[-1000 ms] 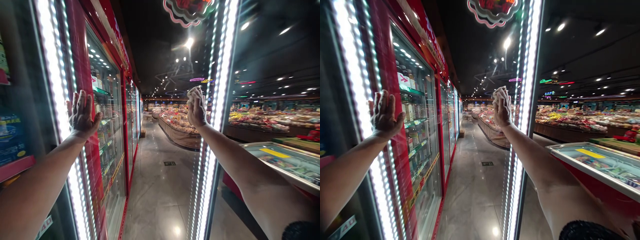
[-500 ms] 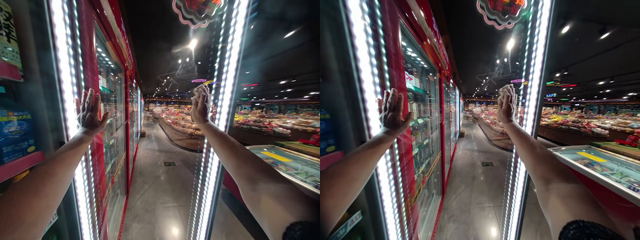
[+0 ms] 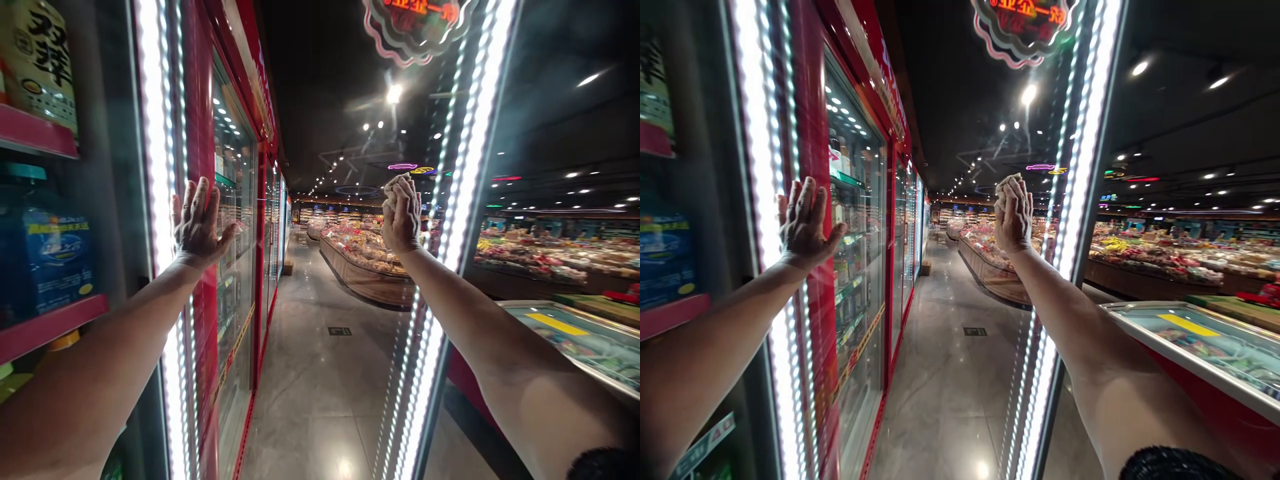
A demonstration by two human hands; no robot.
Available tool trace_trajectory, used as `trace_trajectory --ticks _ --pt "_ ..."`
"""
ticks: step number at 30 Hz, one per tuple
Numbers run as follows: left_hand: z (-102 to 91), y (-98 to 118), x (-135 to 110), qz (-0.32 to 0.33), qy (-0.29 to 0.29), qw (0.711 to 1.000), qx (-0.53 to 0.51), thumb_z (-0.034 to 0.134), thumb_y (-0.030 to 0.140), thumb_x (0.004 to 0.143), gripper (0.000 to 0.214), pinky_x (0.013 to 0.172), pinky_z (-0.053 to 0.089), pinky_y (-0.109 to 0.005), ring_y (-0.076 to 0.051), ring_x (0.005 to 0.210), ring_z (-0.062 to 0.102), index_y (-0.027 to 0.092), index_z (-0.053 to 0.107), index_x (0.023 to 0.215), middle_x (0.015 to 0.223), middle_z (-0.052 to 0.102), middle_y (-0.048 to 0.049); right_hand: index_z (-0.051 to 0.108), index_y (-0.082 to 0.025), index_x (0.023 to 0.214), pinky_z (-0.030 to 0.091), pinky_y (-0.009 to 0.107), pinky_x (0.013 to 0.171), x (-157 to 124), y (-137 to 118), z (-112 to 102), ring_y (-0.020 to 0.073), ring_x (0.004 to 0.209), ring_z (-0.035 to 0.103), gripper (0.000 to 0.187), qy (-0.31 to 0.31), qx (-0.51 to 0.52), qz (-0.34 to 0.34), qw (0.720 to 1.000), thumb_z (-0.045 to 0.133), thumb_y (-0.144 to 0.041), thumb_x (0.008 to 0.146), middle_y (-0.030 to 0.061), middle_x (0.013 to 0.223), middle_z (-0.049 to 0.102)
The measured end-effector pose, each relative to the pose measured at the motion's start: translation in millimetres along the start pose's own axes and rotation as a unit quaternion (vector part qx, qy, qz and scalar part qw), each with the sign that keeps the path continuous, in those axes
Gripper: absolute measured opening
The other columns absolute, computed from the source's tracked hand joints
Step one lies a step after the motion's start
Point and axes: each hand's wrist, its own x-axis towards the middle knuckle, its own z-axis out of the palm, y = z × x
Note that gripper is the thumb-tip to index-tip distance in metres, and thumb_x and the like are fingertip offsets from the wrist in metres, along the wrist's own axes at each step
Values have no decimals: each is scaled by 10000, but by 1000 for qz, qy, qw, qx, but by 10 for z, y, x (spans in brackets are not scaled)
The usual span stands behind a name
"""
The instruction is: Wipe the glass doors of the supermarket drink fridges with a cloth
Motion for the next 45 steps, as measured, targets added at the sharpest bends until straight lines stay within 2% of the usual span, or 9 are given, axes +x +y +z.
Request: trace_trajectory --ticks 6,10,14,18,26,33,37,41,45 --pt "39 -56 -16 15 11 1000 7 449 595 967 779 1297 82 -608 -273 1605 117 196 288 1616 1717 173 -45 469 -225 1494 277 569 1259 -44 -606 124 258 1546 331 472 -77 24 -78 994 377 -356 1050 125 1582 486" --pt "93 -116 -25 30 26 999 7 472 591 968 772 1302 83 -590 -269 1604 125 195 302 1609 1719 162 -35 494 -215 1472 298 546 1255 -36 -510 -5 250 1514 391 463 -129 13 -127 983 387 -364 1046 133 1568 506" --pt "115 -135 -22 37 26 999 5 483 575 970 778 1299 70 -603 -283 1605 113 224 254 1626 1725 117 -9 460 -194 1506 290 582 1247 79 -447 117 276 1538 340 498 -45 -1 -37 998 357 -361 1048 158 1603 448" --pt "121 -146 -21 32 17 999 6 465 580 977 780 1289 59 -635 -298 1605 102 251 213 1638 1729 91 6 420 -213 1542 276 618 1240 99 -843 389 292 1563 279 524 9 -14 50 999 320 -352 1048 155 1625 408" --pt "119 -147 -18 24 9 1000 -11 475 580 970 778 1299 52 -619 -286 1608 91 240 244 1630 1728 111 -7 436 -225 1536 284 546 1262 38 -1001 253 240 1552 315 506 -98 19 -77 992 337 -335 1052 110 1600 465" --pt "93 -123 -9 3 -7 999 -34 507 599 939 805 1296 21 -635 -296 1606 104 242 274 1622 1721 167 -23 385 -207 1574 230 617 1263 198 -1324 584 279 1578 245 542 -3 -5 58 998 285 -320 1053 146 1643 386" --pt "75 -117 -11 1 -6 1000 -27 465 597 952 787 1303 30 -608 -284 1606 107 194 312 1611 1714 192 -62 393 -230 1575 245 539 1284 11 -1662 610 238 1584 235 531 -75 21 -60 995 336 -293 1051 108 1636 415" --pt "53 -96 -6 -14 -8 999 -41 436 585 955 766 1319 22 -549 -254 1604 112 229 312 1621 1703 234 -58 430 -244 1550 267 495 1288 -47 -1528 441 214 1563 295 506 -127 33 -160 978 388 -318 1052 80 1611 462" --pt "62 -93 -4 -28 -13 997 -64 432 597 951 765 1322 -1 -547 -261 1606 90 238 326 1618 1706 209 -42 447 -188 1537 275 557 1271 150 -1401 459 259 1560 301 508 -56 4 -46 997 316 -333 1068 134 1606 456"
